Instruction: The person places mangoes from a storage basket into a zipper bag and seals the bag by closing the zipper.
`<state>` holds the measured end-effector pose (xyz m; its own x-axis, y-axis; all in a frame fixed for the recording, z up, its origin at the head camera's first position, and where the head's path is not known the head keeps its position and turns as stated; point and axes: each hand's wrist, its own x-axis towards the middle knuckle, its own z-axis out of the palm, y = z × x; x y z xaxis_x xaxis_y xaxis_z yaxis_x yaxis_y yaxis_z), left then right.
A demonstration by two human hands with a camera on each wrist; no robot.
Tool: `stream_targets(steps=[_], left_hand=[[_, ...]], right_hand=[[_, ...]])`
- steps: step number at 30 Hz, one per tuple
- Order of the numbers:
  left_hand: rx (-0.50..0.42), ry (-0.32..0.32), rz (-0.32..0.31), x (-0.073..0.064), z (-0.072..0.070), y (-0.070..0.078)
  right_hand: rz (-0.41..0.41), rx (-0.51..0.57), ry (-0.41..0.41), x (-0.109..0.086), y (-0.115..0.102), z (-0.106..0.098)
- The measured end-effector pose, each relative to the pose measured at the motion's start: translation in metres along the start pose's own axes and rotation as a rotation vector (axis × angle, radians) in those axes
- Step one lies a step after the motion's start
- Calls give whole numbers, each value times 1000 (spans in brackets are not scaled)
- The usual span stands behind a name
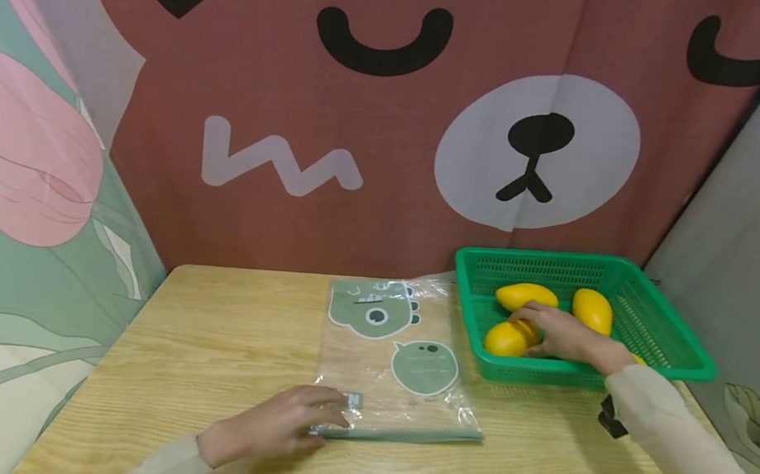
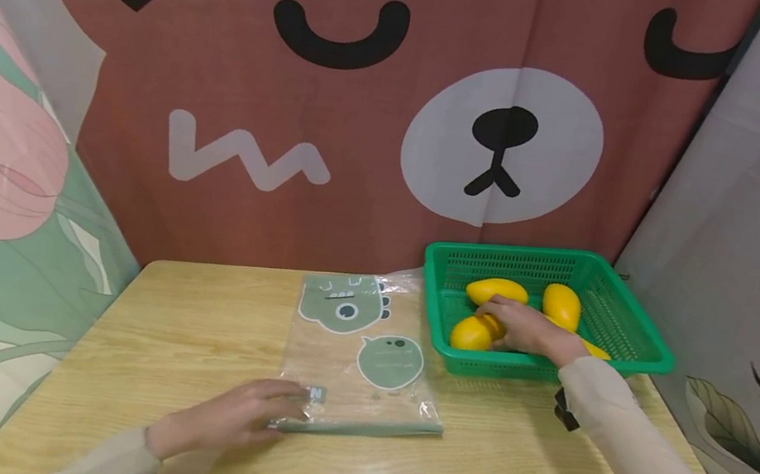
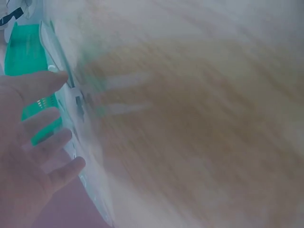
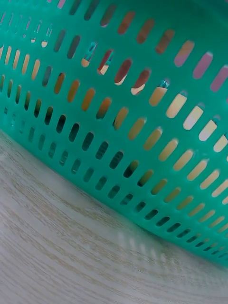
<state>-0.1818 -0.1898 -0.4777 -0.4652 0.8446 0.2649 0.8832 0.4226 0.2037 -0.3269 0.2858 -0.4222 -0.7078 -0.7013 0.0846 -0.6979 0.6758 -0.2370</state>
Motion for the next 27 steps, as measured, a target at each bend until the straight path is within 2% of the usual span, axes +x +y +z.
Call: stream_targets(steps=[6,17,27], left_hand=[[1,15,5,-2,4,-4],[-2,-11,-49,-3,3,-1],[-1,3,-17,-2,3,-1]], right_hand=[[28,1,-8,1,0,2],[54,28,-7,1,-3,1],[62,27,-25,1,-6,1]])
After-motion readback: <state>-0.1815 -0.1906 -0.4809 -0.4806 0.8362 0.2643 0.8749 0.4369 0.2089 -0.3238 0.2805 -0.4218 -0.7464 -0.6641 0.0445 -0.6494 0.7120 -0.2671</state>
